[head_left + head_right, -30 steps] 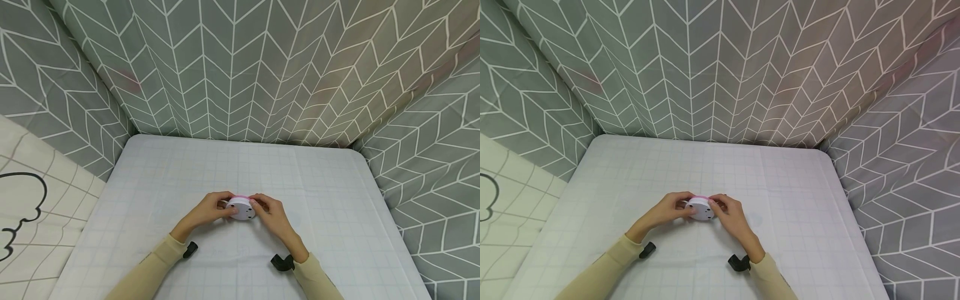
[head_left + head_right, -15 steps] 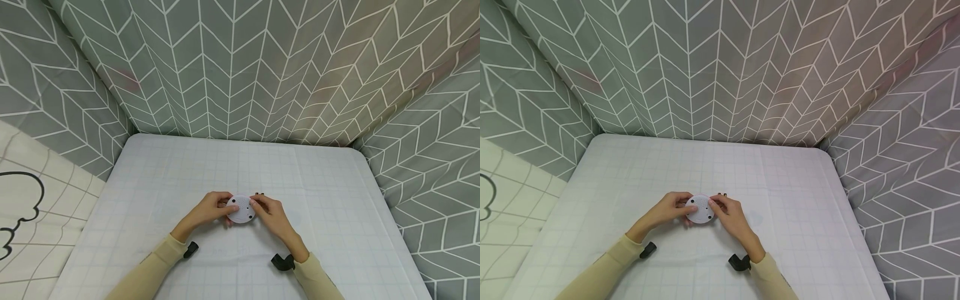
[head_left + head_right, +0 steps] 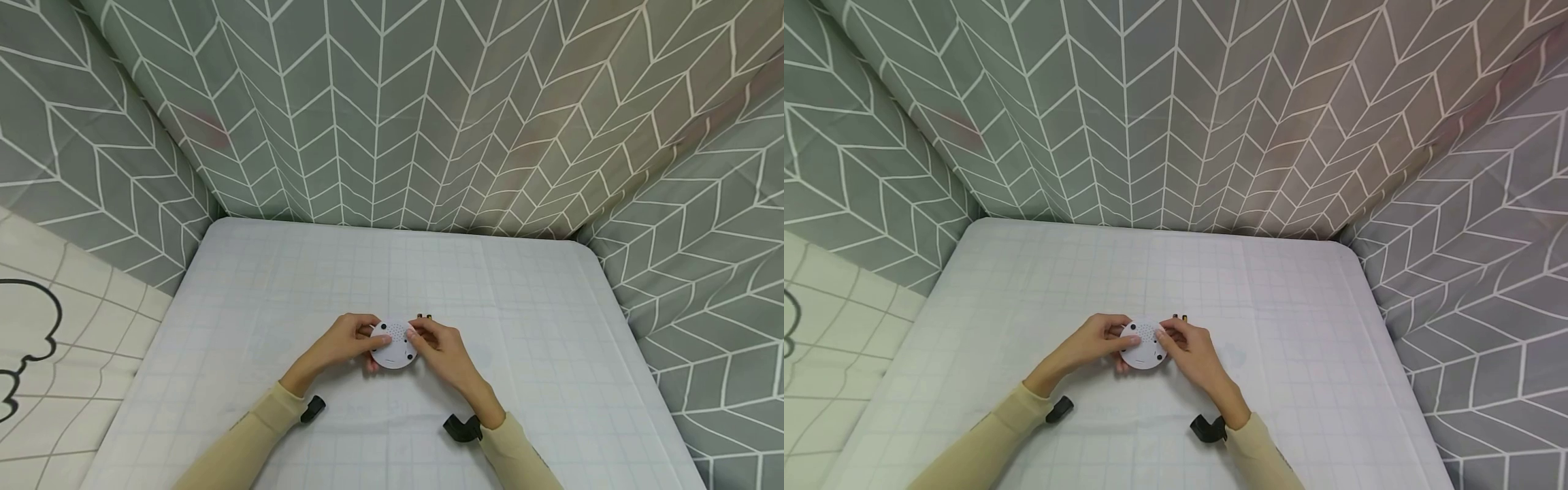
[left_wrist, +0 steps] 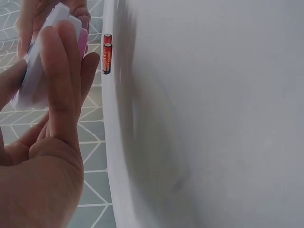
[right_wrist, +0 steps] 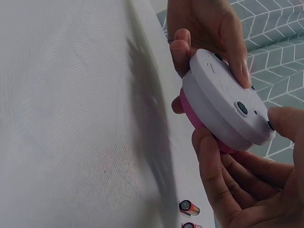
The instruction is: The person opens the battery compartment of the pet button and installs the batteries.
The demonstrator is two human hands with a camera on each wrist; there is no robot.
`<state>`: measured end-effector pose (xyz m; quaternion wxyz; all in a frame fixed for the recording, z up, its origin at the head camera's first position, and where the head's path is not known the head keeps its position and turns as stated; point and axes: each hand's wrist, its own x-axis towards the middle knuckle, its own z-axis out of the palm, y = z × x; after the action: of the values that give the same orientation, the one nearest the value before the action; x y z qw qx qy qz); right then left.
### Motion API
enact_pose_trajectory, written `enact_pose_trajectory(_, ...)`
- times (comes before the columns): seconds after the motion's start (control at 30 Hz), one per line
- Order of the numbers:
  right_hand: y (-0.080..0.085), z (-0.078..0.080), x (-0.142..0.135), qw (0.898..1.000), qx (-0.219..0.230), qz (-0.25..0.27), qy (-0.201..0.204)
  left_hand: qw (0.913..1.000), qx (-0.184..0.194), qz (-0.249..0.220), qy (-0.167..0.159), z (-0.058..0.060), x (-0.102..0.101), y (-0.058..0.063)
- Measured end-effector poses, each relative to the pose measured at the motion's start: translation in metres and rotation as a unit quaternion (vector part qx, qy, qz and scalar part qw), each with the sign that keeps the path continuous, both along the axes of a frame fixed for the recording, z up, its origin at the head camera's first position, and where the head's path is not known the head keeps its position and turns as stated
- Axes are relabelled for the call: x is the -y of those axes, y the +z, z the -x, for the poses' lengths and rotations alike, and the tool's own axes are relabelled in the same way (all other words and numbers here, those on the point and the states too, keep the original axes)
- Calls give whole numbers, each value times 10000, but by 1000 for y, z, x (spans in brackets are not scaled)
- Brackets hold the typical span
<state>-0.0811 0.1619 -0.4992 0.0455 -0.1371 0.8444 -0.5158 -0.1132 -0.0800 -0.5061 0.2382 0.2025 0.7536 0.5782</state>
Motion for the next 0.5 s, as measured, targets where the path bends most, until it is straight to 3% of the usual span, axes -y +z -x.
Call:
enact_pose_trajectory(0.17, 1, -3, -1, 9994, -234, -236, 38, 9997, 235, -97, -7, -2, -1, 0)
enact_pose_trajectory(0.5, 2, -7, -1, 9845, -1562, -730, 319, 9971, 720, -223, 67, -4, -3, -5)
